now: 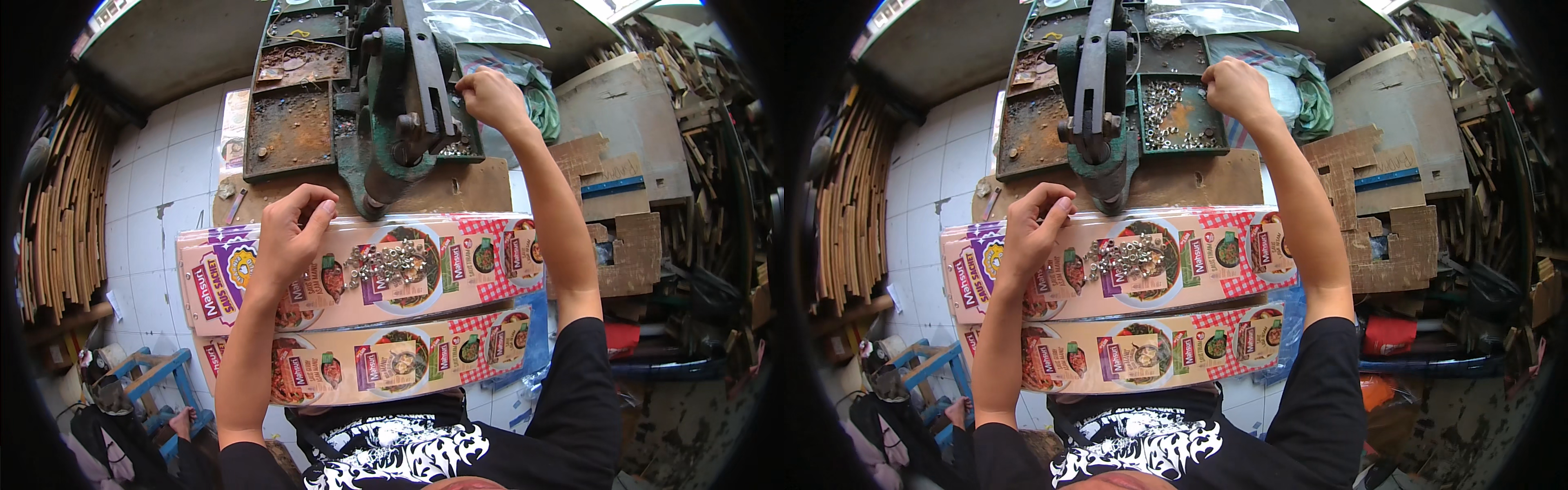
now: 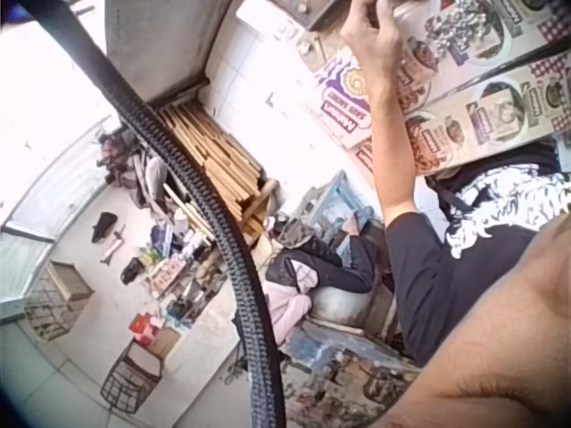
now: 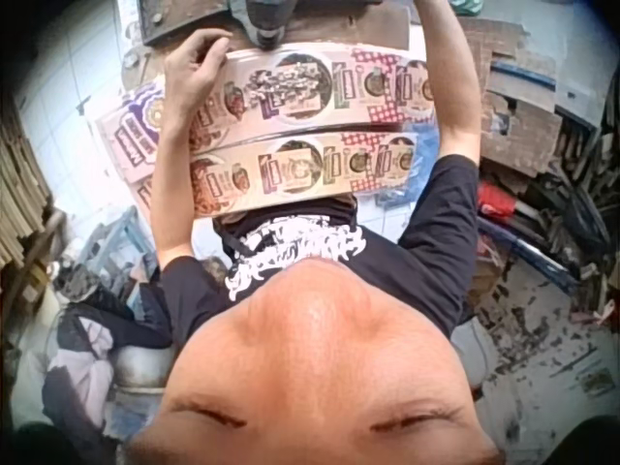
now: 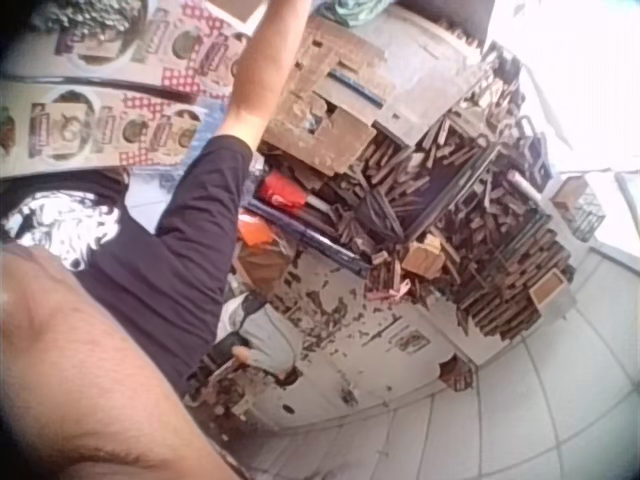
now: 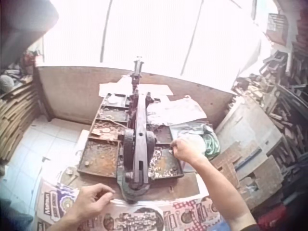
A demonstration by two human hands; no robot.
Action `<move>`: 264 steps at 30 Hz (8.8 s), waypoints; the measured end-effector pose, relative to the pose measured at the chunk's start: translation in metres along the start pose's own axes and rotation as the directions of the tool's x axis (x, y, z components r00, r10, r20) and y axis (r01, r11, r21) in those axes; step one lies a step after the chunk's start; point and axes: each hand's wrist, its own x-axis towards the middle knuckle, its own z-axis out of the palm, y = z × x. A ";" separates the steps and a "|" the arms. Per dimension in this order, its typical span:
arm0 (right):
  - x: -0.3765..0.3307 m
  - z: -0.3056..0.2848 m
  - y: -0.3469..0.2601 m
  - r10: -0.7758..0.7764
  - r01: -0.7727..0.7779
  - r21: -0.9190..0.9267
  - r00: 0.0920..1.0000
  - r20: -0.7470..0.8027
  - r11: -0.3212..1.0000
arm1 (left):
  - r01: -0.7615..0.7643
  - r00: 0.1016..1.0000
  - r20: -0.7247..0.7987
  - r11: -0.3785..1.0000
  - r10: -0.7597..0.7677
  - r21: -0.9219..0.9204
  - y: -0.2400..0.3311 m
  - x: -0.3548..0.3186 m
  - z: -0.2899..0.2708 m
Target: The person handles and fits metal eyelet pieces together by hand and picks up eyelet components from a tray next to a manual press machine.
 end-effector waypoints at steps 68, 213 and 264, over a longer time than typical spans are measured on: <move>0.027 -0.009 -0.008 0.065 -0.006 0.532 0.994 -0.093 0.847 | -0.059 0.994 -0.094 0.998 0.056 -0.024 -0.011 0.000 0.001; -0.276 -0.075 -0.217 -0.219 -0.401 0.364 0.867 0.448 -0.840 | -0.211 0.974 -0.059 0.971 0.218 0.108 -0.021 0.003 0.003; -0.247 -0.056 -0.166 0.037 -0.392 0.887 0.910 0.412 -0.246 | -0.209 0.973 -0.072 0.970 0.219 0.120 -0.018 0.002 0.003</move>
